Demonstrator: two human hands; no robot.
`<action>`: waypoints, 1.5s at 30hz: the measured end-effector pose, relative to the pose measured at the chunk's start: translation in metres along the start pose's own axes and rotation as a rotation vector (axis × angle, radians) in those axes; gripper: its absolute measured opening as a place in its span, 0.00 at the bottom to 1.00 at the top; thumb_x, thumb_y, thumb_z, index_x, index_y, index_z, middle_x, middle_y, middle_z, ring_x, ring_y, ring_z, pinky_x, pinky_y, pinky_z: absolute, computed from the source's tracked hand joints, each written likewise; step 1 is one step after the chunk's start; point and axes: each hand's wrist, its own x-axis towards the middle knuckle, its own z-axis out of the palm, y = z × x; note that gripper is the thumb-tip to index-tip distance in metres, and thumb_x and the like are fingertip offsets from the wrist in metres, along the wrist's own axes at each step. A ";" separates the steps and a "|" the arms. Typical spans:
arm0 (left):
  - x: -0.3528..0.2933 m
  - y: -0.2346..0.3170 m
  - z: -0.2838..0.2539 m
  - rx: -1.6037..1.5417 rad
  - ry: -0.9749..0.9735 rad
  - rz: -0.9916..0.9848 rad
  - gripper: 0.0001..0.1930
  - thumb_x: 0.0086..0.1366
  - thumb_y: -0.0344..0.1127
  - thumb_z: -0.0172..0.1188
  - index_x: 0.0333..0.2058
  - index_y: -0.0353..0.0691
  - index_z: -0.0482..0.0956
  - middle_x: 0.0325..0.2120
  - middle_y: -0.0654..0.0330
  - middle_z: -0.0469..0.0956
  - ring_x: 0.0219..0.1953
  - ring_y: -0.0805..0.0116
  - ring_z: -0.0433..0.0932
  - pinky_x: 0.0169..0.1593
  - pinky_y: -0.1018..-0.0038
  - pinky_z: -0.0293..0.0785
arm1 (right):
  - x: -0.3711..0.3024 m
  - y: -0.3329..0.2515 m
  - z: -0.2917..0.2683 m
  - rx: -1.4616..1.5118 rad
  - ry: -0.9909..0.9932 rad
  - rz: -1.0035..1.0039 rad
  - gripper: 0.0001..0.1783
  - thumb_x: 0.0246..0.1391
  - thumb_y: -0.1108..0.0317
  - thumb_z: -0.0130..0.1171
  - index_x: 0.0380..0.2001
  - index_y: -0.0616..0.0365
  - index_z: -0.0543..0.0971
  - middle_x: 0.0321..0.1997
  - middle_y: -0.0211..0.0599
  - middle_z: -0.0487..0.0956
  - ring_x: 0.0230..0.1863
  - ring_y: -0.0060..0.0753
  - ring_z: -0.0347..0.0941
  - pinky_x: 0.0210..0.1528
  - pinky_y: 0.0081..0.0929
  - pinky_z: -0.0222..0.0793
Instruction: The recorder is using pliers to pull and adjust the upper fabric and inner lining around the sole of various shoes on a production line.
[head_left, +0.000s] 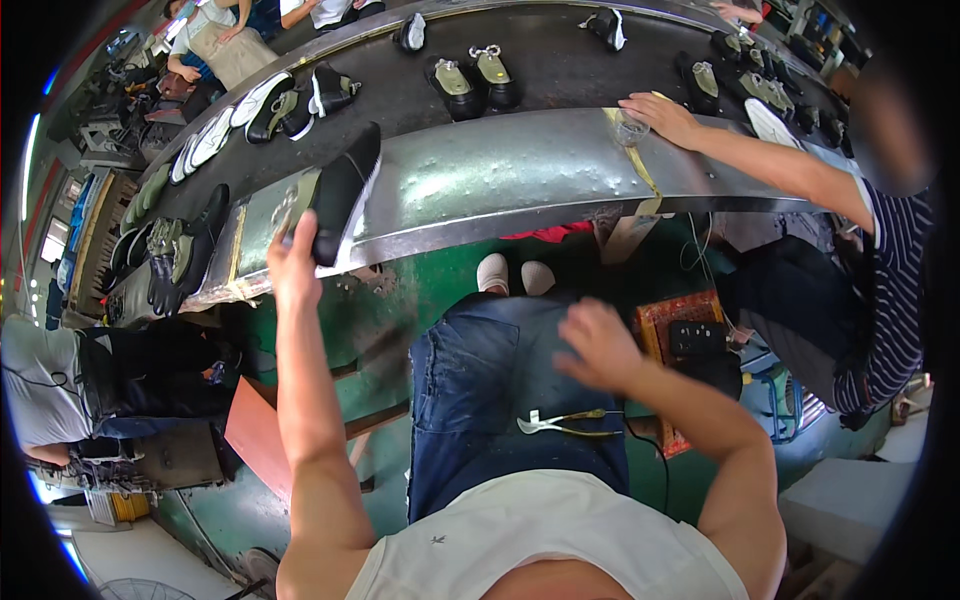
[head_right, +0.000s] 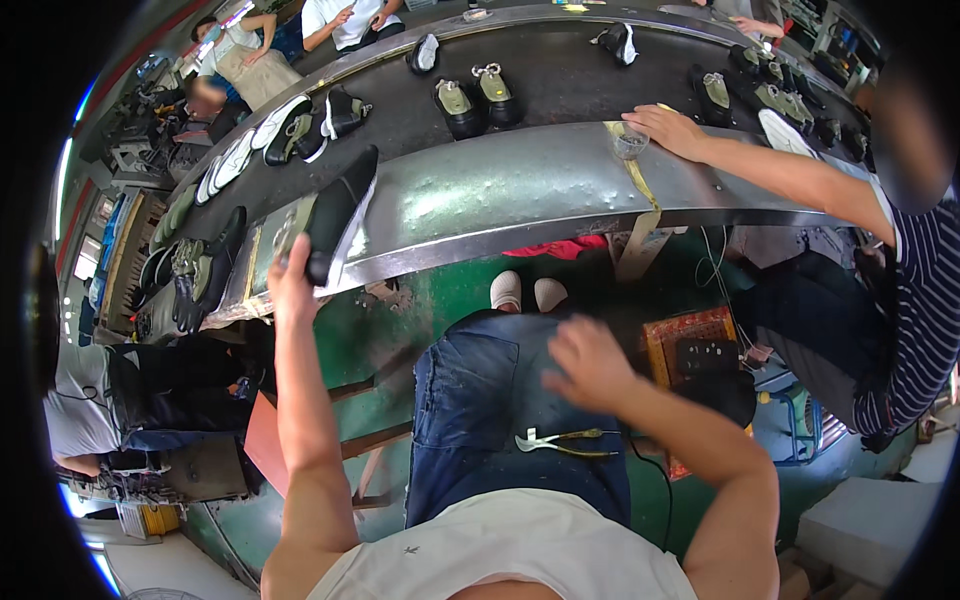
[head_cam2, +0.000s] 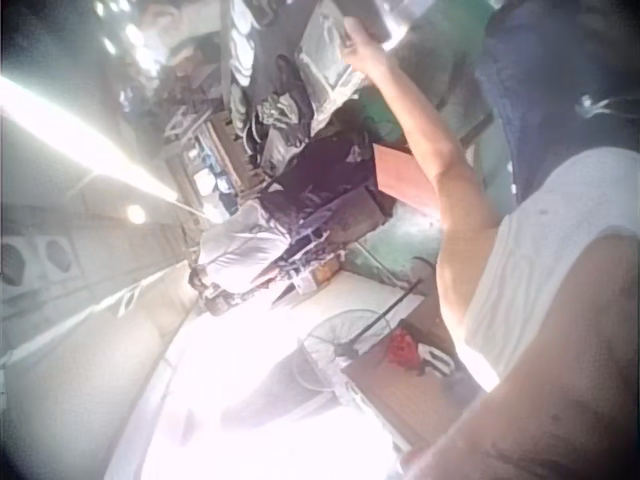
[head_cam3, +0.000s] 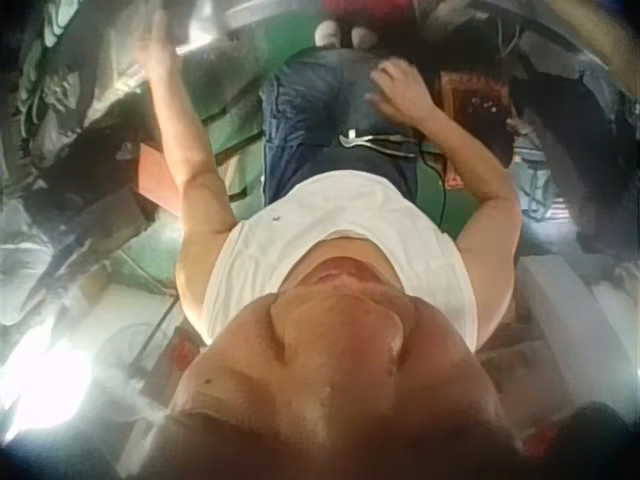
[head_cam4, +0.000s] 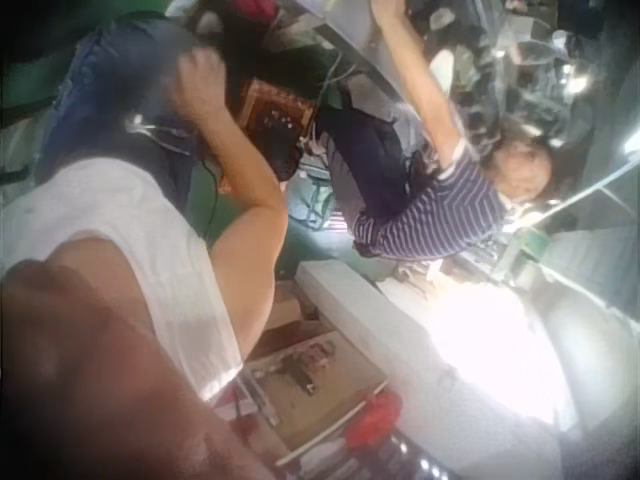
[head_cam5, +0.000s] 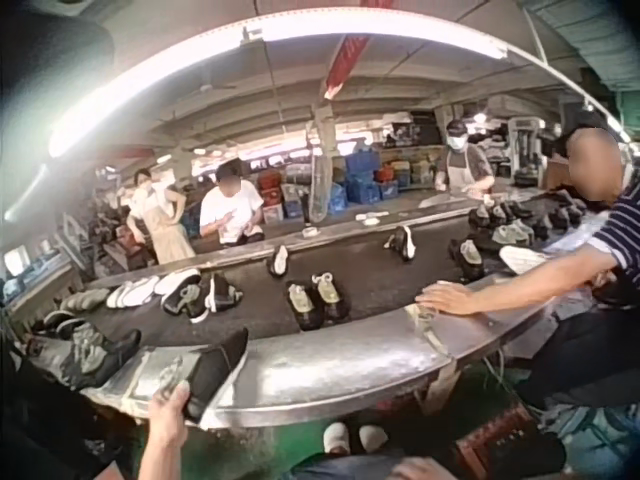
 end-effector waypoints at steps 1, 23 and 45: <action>-0.020 0.014 -0.012 -0.035 -0.043 -0.029 0.25 0.64 0.38 0.69 0.52 0.25 0.75 0.43 0.53 0.82 0.41 0.68 0.81 0.47 0.72 0.77 | -0.035 -0.023 0.002 0.065 -0.241 0.116 0.33 0.47 0.45 0.69 0.47 0.60 0.76 0.52 0.52 0.72 0.58 0.57 0.68 0.56 0.51 0.67; -0.166 -0.092 0.072 -0.332 -0.757 -0.564 0.38 0.56 0.31 0.74 0.63 0.42 0.65 0.53 0.61 0.73 0.52 0.70 0.75 0.58 0.71 0.72 | -0.076 -0.045 -0.032 2.152 -0.494 0.881 0.26 0.51 0.61 0.67 0.52 0.60 0.75 0.46 0.40 0.79 0.34 0.27 0.76 0.40 0.26 0.71; -0.153 -0.118 0.099 0.103 -0.860 -0.353 0.27 0.74 0.38 0.55 0.67 0.40 0.61 0.57 0.54 0.72 0.59 0.67 0.68 0.64 0.70 0.63 | 0.034 -0.021 0.001 1.009 -0.643 0.862 0.13 0.67 0.63 0.53 0.42 0.64 0.76 0.30 0.37 0.80 0.31 0.30 0.78 0.35 0.34 0.74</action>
